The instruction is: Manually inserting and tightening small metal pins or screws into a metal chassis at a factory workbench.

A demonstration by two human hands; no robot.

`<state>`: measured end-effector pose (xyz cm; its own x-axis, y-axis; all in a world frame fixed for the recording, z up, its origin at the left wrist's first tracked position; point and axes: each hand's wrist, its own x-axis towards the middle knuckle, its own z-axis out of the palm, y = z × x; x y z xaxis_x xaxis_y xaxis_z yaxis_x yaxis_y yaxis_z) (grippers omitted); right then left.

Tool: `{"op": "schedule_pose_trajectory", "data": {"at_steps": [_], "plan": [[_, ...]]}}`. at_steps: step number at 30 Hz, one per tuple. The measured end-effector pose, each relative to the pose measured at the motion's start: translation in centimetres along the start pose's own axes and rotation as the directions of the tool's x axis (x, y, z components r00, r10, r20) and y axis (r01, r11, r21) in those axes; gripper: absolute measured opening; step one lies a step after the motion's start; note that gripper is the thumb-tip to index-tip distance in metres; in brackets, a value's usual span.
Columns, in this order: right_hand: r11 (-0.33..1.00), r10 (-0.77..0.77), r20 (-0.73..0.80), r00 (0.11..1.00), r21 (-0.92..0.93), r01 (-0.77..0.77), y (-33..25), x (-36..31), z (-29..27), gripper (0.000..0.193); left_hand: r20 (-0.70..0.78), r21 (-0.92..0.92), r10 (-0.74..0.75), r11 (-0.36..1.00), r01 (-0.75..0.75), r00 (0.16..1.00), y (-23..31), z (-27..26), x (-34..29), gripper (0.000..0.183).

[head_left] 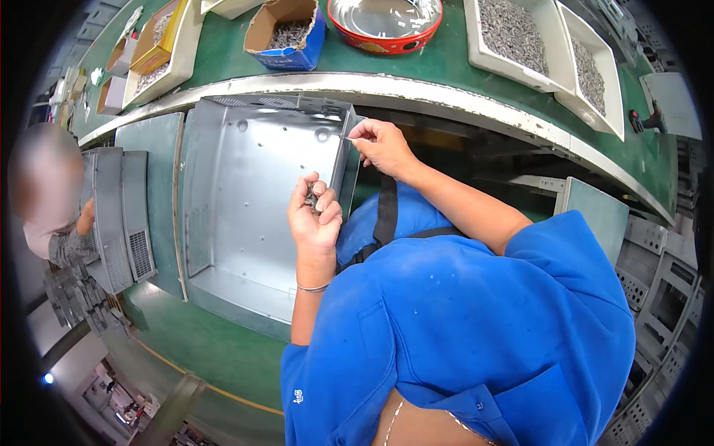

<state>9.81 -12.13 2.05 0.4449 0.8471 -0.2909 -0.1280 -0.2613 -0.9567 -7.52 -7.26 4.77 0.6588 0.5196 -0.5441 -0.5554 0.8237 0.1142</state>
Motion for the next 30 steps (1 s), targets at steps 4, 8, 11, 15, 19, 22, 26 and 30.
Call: {"op": "schedule_pose_trajectory", "data": {"at_steps": [4, 8, 11, 15, 19, 22, 26, 30], "plan": [[1.000, -0.006, -0.030, 1.000, -0.016, 0.005, 0.1, 0.2, -0.1, 0.012, -0.012, 0.006, 0.006, 1.000, -0.006, 1.000, -0.1, 0.3, 0.2, 0.022], [1.000, -0.011, -0.058, 0.998, 0.008, 0.012, 0.1, 0.2, 0.1, 0.013, 0.011, 0.000, 0.000, 1.000, 0.000, 1.000, 0.0, 0.2, 0.2, 0.020], [0.998, -0.050, -0.032, 0.998, -0.046, 0.049, -0.1, 0.0, 0.2, 0.014, 0.009, 0.009, 0.024, 1.000, -0.024, 1.000, 0.0, 0.2, 0.1, 0.021], [0.988, -0.074, -0.042, 0.996, -0.137, 0.068, 0.1, 0.2, 0.1, 0.013, 0.018, 0.014, 0.052, 0.999, -0.052, 0.998, 0.1, 0.4, -0.1, 0.022], [0.983, -0.112, -0.043, 0.993, -0.150, 0.105, 0.3, 0.2, 0.1, 0.011, 0.033, 0.003, 0.049, 0.999, -0.049, 0.998, 0.3, 0.4, -0.3, 0.021], [0.934, -0.307, -0.087, 0.948, -0.219, 0.282, 1.1, 0.7, 0.4, 0.010, 0.049, -0.004, 0.043, 0.999, -0.043, 0.998, 0.4, 0.3, -0.3, 0.021], [0.998, 0.000, -0.032, 0.999, 0.058, 0.002, 0.1, 0.2, 0.5, 0.011, 0.039, 0.006, 0.050, 0.999, -0.051, 0.998, 0.5, 0.2, -0.4, 0.021], [0.967, 0.062, 0.001, 0.998, 0.247, -0.060, -0.1, 0.2, 0.5, 0.012, 0.013, 0.026, 0.054, 0.998, -0.054, 0.998, 0.6, 0.5, -0.4, 0.022]]}}
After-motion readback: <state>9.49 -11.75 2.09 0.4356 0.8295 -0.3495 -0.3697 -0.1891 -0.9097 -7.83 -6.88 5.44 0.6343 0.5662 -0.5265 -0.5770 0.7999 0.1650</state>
